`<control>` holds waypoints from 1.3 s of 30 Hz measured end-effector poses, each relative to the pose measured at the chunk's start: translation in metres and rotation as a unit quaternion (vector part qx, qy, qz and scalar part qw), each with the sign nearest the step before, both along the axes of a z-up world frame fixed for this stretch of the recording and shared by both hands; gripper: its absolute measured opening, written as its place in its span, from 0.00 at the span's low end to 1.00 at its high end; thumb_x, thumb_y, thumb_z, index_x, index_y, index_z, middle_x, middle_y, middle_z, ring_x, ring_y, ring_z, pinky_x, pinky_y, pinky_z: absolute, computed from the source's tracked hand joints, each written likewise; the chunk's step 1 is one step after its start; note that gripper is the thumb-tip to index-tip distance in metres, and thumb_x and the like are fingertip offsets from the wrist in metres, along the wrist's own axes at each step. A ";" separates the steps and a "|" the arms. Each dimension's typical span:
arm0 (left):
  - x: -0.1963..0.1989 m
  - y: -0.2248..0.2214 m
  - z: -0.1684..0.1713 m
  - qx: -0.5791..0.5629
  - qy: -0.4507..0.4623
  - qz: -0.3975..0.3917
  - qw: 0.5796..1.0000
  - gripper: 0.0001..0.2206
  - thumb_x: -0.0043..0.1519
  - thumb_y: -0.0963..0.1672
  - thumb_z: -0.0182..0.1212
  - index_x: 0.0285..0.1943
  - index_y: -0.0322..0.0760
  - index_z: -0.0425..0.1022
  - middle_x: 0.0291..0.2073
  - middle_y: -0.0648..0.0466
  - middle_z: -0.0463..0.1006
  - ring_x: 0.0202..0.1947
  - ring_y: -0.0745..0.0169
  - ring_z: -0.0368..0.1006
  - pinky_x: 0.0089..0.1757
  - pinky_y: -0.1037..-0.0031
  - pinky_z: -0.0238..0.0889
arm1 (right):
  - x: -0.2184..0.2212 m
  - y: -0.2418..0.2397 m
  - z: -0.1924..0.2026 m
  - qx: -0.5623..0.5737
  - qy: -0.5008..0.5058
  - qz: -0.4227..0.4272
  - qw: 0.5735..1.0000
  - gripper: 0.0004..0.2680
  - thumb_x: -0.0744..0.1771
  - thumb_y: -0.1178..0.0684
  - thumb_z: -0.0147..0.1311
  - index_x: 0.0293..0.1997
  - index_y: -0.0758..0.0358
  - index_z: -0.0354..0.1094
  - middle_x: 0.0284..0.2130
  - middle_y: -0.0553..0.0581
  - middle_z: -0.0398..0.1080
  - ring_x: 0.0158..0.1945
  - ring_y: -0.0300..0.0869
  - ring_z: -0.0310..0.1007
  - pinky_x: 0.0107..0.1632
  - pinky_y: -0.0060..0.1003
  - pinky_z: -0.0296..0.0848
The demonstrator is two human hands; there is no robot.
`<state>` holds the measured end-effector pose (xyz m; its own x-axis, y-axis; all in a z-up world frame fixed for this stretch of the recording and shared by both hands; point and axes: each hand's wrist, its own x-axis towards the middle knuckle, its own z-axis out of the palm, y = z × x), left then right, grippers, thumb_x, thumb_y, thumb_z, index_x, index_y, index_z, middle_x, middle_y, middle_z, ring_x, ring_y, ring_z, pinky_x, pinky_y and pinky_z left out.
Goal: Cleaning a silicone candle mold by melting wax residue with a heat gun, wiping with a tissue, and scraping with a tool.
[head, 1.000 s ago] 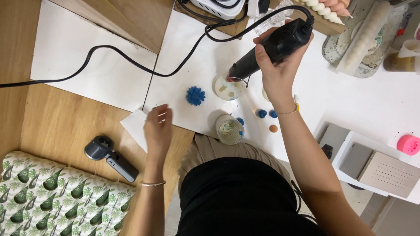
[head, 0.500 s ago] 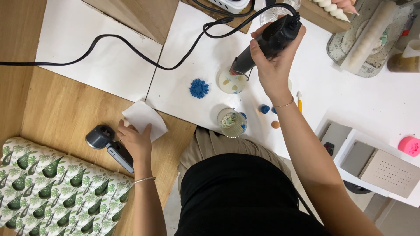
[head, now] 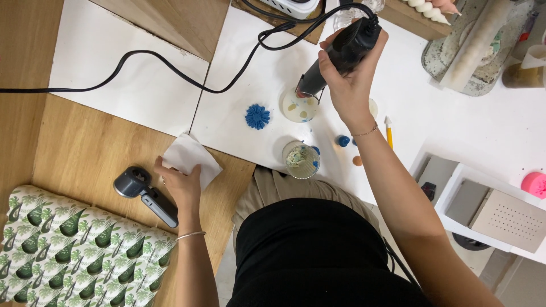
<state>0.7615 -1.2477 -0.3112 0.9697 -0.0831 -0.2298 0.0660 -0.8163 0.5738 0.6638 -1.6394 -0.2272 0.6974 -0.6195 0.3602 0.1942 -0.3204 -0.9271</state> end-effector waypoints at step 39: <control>-0.004 -0.030 0.038 0.016 0.031 -0.086 0.996 0.19 0.71 0.38 0.49 0.70 0.27 0.52 0.38 0.33 0.79 0.38 0.36 0.79 0.38 0.53 0.71 | 0.007 0.008 -0.016 0.001 0.012 0.024 1.000 0.22 0.74 0.65 0.60 0.66 0.56 0.42 0.50 0.56 0.67 0.58 0.40 0.75 0.61 0.37 0.81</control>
<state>0.7577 -1.2772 -0.2731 0.9256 -0.2394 -0.2932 -0.0429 -0.8359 0.5471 0.6711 -1.6317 -0.2437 0.7349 -0.5852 0.3427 0.1881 -0.3096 -0.9321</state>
